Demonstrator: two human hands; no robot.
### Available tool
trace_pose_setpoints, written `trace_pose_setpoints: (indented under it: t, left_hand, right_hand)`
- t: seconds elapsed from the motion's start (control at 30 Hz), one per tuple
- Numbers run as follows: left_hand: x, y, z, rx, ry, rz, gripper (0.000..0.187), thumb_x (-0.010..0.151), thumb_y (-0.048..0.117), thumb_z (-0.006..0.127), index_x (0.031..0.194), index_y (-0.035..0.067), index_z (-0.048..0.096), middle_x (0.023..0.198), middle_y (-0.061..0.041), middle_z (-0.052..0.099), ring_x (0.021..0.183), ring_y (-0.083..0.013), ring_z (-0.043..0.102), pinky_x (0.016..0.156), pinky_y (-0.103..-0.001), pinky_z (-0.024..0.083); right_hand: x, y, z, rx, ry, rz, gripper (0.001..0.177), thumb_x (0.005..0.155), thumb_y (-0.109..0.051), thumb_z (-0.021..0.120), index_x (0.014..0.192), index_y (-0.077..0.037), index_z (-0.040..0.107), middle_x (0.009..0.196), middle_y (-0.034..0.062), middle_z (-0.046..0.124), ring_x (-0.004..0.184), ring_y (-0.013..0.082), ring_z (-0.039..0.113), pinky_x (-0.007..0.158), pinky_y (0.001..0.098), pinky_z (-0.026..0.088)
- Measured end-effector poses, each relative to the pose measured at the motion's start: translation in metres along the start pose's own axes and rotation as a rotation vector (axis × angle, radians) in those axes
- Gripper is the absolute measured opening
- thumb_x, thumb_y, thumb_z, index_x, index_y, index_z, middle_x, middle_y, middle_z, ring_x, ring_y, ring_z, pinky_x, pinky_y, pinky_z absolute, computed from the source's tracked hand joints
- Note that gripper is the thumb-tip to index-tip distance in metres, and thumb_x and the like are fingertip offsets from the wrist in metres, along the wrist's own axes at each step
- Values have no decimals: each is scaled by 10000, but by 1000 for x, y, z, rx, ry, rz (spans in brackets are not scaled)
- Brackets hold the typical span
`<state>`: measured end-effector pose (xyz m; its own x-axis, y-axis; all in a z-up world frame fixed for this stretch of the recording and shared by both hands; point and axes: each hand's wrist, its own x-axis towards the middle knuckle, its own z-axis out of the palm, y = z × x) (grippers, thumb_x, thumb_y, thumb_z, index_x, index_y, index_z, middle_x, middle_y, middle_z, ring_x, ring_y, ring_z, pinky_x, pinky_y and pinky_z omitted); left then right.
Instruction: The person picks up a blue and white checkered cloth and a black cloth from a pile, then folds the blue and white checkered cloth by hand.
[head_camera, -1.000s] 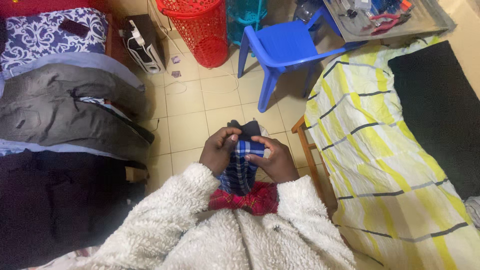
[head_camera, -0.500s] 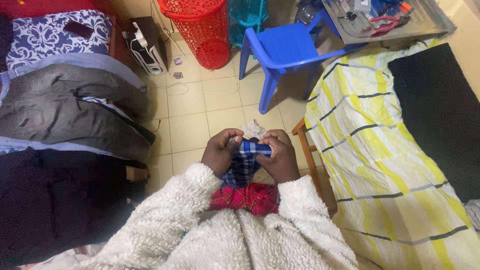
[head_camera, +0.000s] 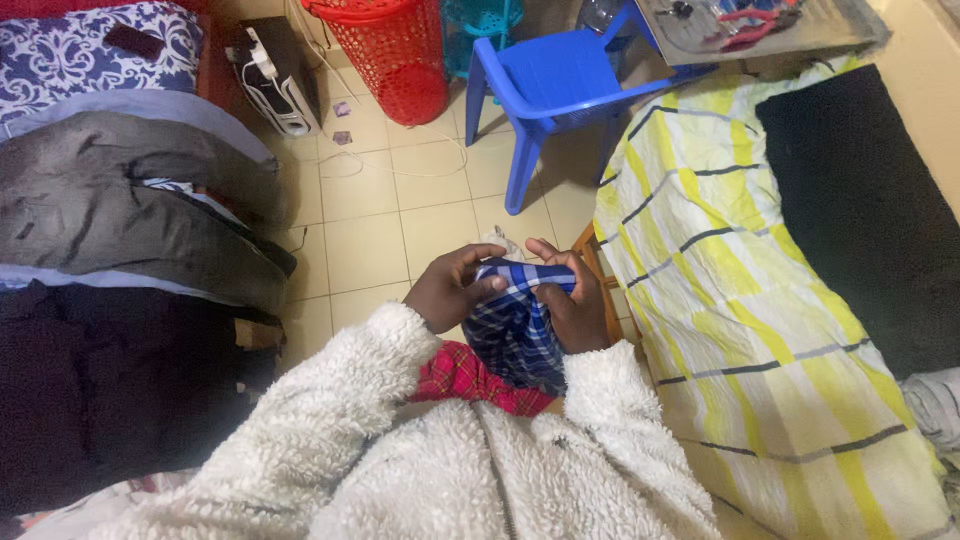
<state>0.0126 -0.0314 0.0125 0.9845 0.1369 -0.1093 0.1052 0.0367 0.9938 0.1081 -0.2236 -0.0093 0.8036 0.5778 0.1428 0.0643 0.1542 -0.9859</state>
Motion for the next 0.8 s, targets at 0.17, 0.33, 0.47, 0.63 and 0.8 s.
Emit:
trace_pose_setpoints:
  t: [0.17,0.33,0.47,0.63,0.8]
  left_hand:
    - [-3,13,18,294,22,128,721,759,80,852,1398,73,517,1206,-87,703,1117,-171,665,960,-317,524]
    - [-2,10,28,252,56,58,562,849,122,792,1364,80,571,1146,-94,743,1082,-161,689,950,-311,543]
    - [-3,10,21,262,61,2,352,925,177,726,1249,57,660,1033,-74,766,957,-139,695,868,-308,560]
    - [2,5,11,223,128,-13,250,980,210,661,1144,27,704,940,-60,761,864,-121,667,818,-295,551]
    - [-5,0,-12,380,277,210,250,1019,218,624,1097,-2,712,957,-55,680,877,-130,652,823,-294,518]
  right_hand:
    - [-8,-6,-13,-81,60,-42,210,825,-26,590,1029,1,549,1288,187,701,1283,217,628,1094,313,452]
    - [-17,0,-20,-259,171,31,203,856,-42,669,1037,-6,586,937,90,615,866,160,583,810,298,489]
    - [-17,5,-23,-172,152,72,219,894,-94,683,1068,-21,572,922,38,613,844,114,571,778,269,489]
    - [-11,8,-17,-167,119,39,267,897,-118,691,1118,-29,570,973,42,635,886,111,605,819,269,509]
    - [-1,14,5,-24,73,73,302,953,-168,704,1180,-24,566,1011,45,645,920,108,601,865,272,510]
